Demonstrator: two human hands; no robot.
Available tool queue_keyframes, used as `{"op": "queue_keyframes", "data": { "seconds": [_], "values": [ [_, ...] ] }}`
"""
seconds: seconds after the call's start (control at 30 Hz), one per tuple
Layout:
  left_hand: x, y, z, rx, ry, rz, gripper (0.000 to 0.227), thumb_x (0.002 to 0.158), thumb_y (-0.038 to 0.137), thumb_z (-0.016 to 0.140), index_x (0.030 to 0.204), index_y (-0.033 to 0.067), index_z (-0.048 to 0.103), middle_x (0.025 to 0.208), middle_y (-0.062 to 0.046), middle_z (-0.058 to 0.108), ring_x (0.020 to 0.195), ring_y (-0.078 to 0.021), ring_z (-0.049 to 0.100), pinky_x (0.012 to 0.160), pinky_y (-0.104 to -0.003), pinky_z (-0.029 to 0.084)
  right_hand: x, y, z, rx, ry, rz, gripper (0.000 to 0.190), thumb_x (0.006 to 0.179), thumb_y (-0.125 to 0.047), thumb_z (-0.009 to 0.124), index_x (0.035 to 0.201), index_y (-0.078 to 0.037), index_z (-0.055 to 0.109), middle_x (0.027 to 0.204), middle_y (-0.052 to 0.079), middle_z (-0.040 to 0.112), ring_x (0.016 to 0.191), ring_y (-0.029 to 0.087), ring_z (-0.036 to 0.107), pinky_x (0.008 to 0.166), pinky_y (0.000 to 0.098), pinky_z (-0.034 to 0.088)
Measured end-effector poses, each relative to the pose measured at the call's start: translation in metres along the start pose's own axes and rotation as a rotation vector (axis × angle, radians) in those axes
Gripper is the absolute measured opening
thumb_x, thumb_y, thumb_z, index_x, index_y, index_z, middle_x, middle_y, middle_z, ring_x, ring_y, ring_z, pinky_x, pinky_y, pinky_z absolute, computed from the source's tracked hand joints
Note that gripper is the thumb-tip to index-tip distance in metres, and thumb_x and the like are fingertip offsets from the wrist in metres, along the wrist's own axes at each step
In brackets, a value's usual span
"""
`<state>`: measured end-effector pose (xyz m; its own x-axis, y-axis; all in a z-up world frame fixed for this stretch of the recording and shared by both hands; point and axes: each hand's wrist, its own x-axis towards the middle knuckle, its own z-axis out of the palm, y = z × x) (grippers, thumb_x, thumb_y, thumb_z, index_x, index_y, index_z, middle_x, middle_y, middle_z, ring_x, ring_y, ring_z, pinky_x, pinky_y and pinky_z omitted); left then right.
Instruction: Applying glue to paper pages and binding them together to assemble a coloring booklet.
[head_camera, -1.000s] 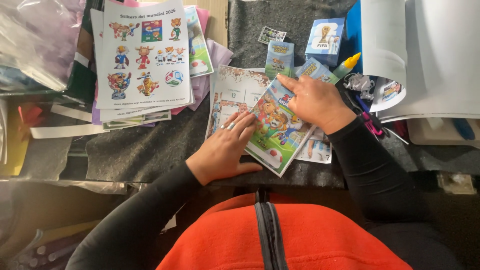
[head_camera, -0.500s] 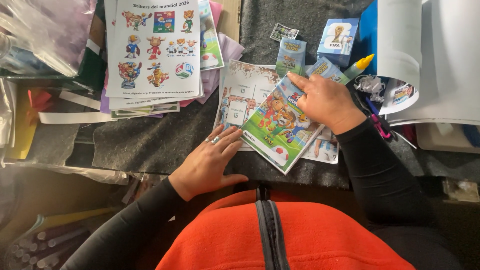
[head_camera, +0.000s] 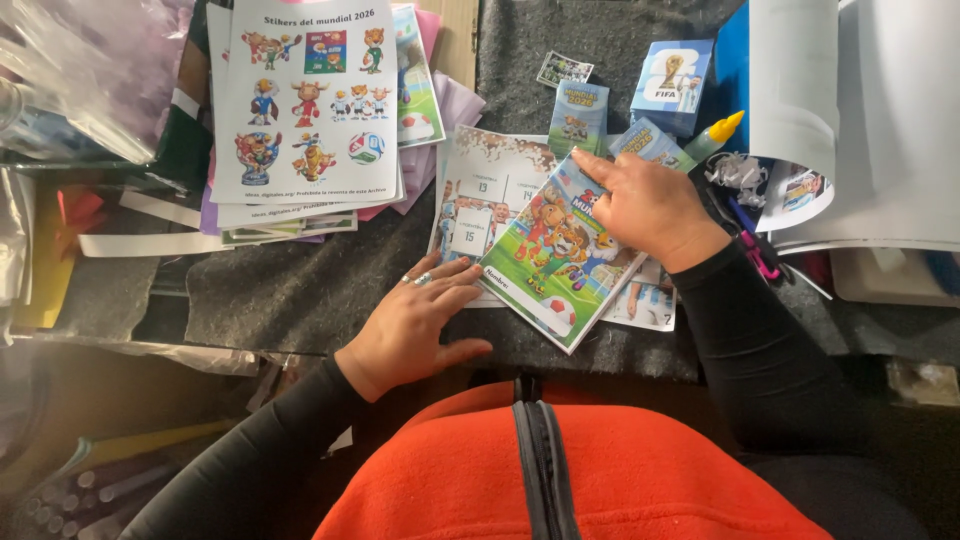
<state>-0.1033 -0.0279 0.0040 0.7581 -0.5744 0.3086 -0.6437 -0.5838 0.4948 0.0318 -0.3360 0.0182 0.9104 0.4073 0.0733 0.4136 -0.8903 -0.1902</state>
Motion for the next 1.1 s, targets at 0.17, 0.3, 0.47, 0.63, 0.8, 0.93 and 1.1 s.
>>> {"op": "queue_keyframes", "data": {
  "seconds": [0.17,0.3,0.47,0.63,0.8,0.93,1.1],
  "values": [
    [0.017,-0.002,-0.002,-0.048,0.022,-0.094,0.040,0.088,0.030,0.081,0.117,0.0054,0.069,0.128,-0.013,0.070,0.129,-0.0337,0.063,0.115,-0.049,0.043,-0.003,0.008,0.005,0.043,0.045,-0.049,0.059,0.089,-0.019,0.060,0.147,-0.031,0.059,0.099,0.011,0.067,0.085,0.035,0.068,0.075,0.0475,0.057],
    [0.031,0.005,-0.003,-0.035,0.025,-0.096,0.046,0.086,0.025,0.080,0.123,0.0014,0.065,0.134,-0.019,0.066,0.126,-0.0393,0.061,0.105,-0.045,0.048,-0.002,0.017,0.005,0.118,0.056,-0.106,0.061,0.088,-0.018,0.063,0.149,-0.020,0.057,0.108,0.016,0.070,0.090,0.036,0.068,0.076,0.0477,0.055],
    [0.039,0.010,-0.003,-0.005,-0.044,-0.015,0.074,0.078,0.029,0.084,0.137,-0.0028,0.053,0.144,-0.024,0.055,0.133,-0.0432,0.053,0.109,-0.048,0.045,-0.001,0.018,-0.015,0.405,-0.098,0.096,0.070,0.089,-0.017,0.067,0.156,-0.015,0.049,0.103,0.017,0.071,0.081,0.028,0.068,0.074,0.0394,0.056],
    [0.043,0.015,-0.003,-0.031,-0.103,-0.054,0.096,0.072,0.037,0.089,0.146,-0.0032,0.044,0.148,-0.025,0.049,0.136,-0.0437,0.048,0.108,-0.048,0.044,-0.002,0.034,-0.019,0.865,-0.223,0.236,0.066,0.089,-0.009,0.067,0.152,-0.011,0.049,0.102,0.006,0.071,0.082,0.011,0.066,0.070,0.0263,0.054],
    [0.049,0.018,-0.010,-0.139,-0.122,-0.144,0.108,0.065,0.041,0.090,0.148,-0.0047,0.038,0.154,-0.025,0.043,0.127,-0.0416,0.055,0.103,-0.045,0.047,-0.006,0.019,-0.048,1.231,-0.241,0.356,0.053,0.092,-0.004,0.064,0.144,-0.003,0.060,0.111,0.013,0.071,0.089,0.014,0.069,0.079,0.0241,0.056],
    [0.046,0.008,-0.004,-0.146,-0.063,-0.133,0.105,0.068,0.035,0.090,0.149,-0.0046,0.039,0.153,-0.024,0.045,0.126,-0.0423,0.057,0.102,-0.046,0.048,-0.004,0.019,-0.052,1.461,-0.264,0.401,0.048,0.092,-0.002,0.060,0.140,0.000,0.060,0.119,0.013,0.072,0.094,0.014,0.072,0.083,0.0244,0.059],
    [0.044,-0.002,0.005,-0.165,0.086,-0.081,0.073,0.078,0.011,0.078,0.144,-0.0012,0.051,0.149,-0.020,0.055,0.126,-0.0395,0.062,0.101,-0.042,0.053,-0.002,0.017,-0.051,1.590,-0.295,0.426,0.042,0.094,-0.001,0.056,0.136,0.002,0.061,0.118,0.018,0.071,0.093,0.016,0.072,0.079,0.0274,0.060]
  ]
}}
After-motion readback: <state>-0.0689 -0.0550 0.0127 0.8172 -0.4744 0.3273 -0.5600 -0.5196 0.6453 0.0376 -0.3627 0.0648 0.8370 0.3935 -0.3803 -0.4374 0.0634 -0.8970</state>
